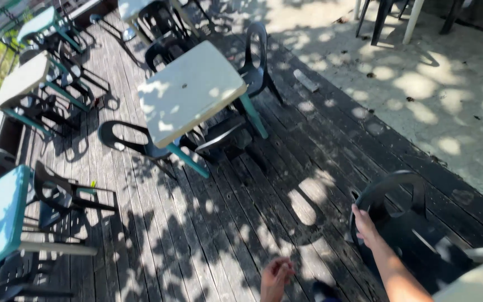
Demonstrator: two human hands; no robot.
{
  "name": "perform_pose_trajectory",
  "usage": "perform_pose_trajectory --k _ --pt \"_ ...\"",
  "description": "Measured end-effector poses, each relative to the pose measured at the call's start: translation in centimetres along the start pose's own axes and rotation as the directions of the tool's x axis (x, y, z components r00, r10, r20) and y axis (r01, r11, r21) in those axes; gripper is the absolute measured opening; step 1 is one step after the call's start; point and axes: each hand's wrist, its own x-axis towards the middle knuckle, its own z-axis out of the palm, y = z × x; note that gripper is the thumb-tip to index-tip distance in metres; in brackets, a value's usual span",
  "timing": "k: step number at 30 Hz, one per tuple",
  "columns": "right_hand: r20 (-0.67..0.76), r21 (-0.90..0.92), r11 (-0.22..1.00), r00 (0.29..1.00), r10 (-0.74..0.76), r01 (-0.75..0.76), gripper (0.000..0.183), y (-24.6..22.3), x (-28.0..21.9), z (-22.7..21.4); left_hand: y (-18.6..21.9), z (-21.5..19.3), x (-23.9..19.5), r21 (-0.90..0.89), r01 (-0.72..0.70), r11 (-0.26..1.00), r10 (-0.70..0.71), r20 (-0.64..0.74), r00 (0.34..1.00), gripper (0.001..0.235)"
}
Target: Arranging plastic chairs and tables in an outdoor restaurant seating area.
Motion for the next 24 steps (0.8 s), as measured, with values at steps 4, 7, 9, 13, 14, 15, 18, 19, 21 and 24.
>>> perform_pose_trajectory --k 4,7,9,13,14,15,18,19,21,24 --pt "0.005 0.161 0.985 0.998 0.069 -0.069 0.087 0.1 2.7 -0.1 -0.7 -1.4 5.5 0.053 0.129 0.99 -0.13 0.014 0.991 0.032" --pt "-0.029 0.202 0.967 0.986 0.162 -0.153 0.093 0.4 4.8 -0.5 3.0 0.3 7.1 0.153 0.144 0.978 -0.141 -0.031 0.99 0.031" --pt "0.013 0.25 0.954 0.986 0.165 -0.163 0.099 2.1 4.9 -0.5 6.2 2.1 6.0 0.19 0.102 0.977 -0.104 -0.002 0.995 0.033" --pt "0.027 0.344 0.931 0.993 0.117 -0.119 0.104 1.7 5.1 -0.2 7.7 2.9 7.7 0.206 0.101 0.973 -0.115 0.059 0.992 0.032" --pt "0.041 0.42 0.897 0.991 0.131 -0.136 0.103 1.7 5.1 0.0 7.6 2.7 7.9 0.192 0.097 0.977 -0.113 0.07 0.991 0.031" --pt "0.057 0.494 0.856 0.988 0.144 -0.153 0.101 1.9 5.1 0.3 7.5 2.4 8.0 0.177 0.094 0.98 -0.11 0.081 0.991 0.03" --pt "0.023 0.414 0.896 0.986 0.164 -0.158 0.099 3.0 5.9 -0.2 6.8 2.3 8.1 0.152 0.115 0.982 -0.126 0.063 0.99 0.03" --pt "0.022 0.414 0.896 0.986 0.166 -0.16 0.099 3.5 5.5 0.0 7.5 2.0 7.9 0.151 0.117 0.982 -0.128 0.063 0.99 0.03" --pt "0.023 0.22 0.949 0.974 0.227 -0.226 0.093 5.5 4.0 -0.4 8.0 1.7 6.7 0.197 0.106 0.975 -0.128 0.101 0.987 0.03" --pt "0.078 0.211 0.941 0.964 0.253 -0.264 0.087 11.0 2.0 0.8 4.3 -1.0 8.8 0.269 0.195 0.943 -0.217 0.056 0.974 0.028"
